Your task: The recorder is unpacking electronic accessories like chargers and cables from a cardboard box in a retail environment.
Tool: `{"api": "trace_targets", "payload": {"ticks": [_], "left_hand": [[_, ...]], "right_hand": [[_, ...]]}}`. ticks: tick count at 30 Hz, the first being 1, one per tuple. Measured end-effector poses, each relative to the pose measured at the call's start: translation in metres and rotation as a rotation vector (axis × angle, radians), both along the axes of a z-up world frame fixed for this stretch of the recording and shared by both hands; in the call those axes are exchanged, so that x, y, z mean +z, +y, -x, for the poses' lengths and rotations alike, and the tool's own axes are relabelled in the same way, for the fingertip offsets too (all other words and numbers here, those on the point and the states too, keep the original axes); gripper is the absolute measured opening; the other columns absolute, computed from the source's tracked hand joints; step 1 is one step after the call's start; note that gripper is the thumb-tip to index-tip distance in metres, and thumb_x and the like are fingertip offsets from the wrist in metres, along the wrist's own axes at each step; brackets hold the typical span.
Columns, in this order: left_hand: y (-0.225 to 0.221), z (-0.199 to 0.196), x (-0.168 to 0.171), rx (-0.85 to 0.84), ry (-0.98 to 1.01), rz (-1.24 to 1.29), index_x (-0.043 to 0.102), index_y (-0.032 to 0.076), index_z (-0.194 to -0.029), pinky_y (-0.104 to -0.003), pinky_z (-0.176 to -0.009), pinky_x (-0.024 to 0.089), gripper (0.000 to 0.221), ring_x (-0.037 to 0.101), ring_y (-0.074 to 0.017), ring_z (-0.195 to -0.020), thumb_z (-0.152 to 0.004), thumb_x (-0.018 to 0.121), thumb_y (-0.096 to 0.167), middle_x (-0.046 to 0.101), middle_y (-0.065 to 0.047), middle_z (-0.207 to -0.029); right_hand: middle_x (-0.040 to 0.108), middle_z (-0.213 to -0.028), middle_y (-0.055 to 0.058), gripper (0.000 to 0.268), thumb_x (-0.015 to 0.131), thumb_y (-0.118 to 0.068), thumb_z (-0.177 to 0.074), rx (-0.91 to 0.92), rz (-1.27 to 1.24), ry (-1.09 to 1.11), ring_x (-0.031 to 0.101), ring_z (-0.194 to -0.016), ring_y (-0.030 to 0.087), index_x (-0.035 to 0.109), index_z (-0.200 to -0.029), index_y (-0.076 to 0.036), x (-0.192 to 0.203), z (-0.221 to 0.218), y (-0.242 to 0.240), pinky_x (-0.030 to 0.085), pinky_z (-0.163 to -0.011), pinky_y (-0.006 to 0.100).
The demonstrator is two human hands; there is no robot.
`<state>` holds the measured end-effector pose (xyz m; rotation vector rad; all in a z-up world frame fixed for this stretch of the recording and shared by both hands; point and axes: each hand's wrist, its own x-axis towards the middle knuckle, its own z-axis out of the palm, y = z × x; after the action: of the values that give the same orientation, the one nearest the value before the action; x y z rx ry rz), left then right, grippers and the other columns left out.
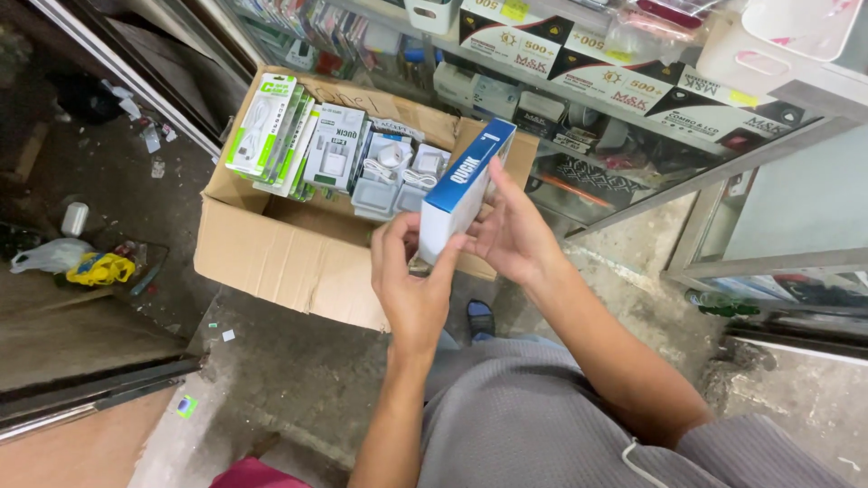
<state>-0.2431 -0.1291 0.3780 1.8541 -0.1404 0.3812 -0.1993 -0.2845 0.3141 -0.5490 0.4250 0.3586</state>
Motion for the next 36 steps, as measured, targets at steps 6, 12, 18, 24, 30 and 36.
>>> {"api": "trace_targets", "payload": {"ticks": [6,12,18,24,30,36], "left_hand": [[0.015,0.002,0.005,-0.140,-0.074,-0.144,0.064,0.000,-0.125,-0.038,-0.092,0.058,0.038,0.070,-0.0292,-0.107,-0.090,0.079,0.007,0.069,-0.015,-0.119],[0.017,-0.002,0.012,-0.115,-0.134,-0.267,0.066,0.000,-0.122,-0.039,-0.091,0.059,0.035,0.073,-0.0300,-0.106,-0.089,0.076,0.005,0.072,-0.016,-0.116],[0.015,-0.006,0.009,-0.048,-0.143,-0.393,0.065,-0.001,-0.122,-0.043,-0.088,0.057,0.042,0.071,-0.0354,-0.103,-0.083,0.077,0.008,0.071,-0.017,-0.113],[0.014,-0.006,0.007,0.001,-0.130,-0.409,0.061,-0.003,-0.126,-0.045,-0.087,0.056,0.046,0.070,-0.0380,-0.102,-0.083,0.076,0.007,0.069,-0.019,-0.112],[0.012,-0.011,-0.007,0.047,-0.054,-0.376,0.060,-0.004,-0.125,-0.046,-0.083,0.057,0.048,0.070,-0.0379,-0.097,-0.080,0.074,0.006,0.069,-0.019,-0.106],[0.010,-0.018,-0.009,0.062,0.041,-0.343,0.060,-0.003,-0.121,-0.047,-0.083,0.056,0.046,0.069,-0.0390,-0.097,-0.079,0.073,0.008,0.069,-0.020,-0.105]], "right_hand": [[0.069,-0.119,0.016,0.061,0.075,-0.056,-0.082,-0.001,0.097,-0.060,0.069,-0.112,0.032,0.062,-0.118,-0.009,0.019,-0.008,-0.008,0.054,-0.099,0.056],[0.068,-0.113,0.008,0.053,0.078,-0.051,-0.082,-0.023,0.194,-0.072,0.069,-0.105,0.026,0.062,-0.116,-0.015,0.022,-0.013,-0.012,0.057,-0.091,0.051],[0.069,-0.111,0.006,0.049,0.079,-0.047,-0.083,-0.049,0.219,-0.103,0.069,-0.102,0.021,0.065,-0.116,-0.013,0.018,-0.017,-0.010,0.058,-0.089,0.048],[0.070,-0.110,0.009,0.055,0.079,-0.046,-0.085,-0.087,0.343,-0.167,0.070,-0.099,0.022,0.061,-0.118,-0.006,0.017,-0.022,-0.002,0.059,-0.084,0.045],[0.068,-0.115,0.010,0.069,0.081,-0.038,-0.082,-0.143,0.369,-0.139,0.071,-0.102,0.023,0.046,-0.131,-0.003,0.022,-0.024,0.006,0.062,-0.082,0.045],[0.067,-0.114,0.009,0.065,0.079,-0.036,-0.084,-0.167,0.380,-0.165,0.070,-0.102,0.021,0.047,-0.131,-0.004,0.024,-0.029,0.009,0.062,-0.082,0.045]]}}
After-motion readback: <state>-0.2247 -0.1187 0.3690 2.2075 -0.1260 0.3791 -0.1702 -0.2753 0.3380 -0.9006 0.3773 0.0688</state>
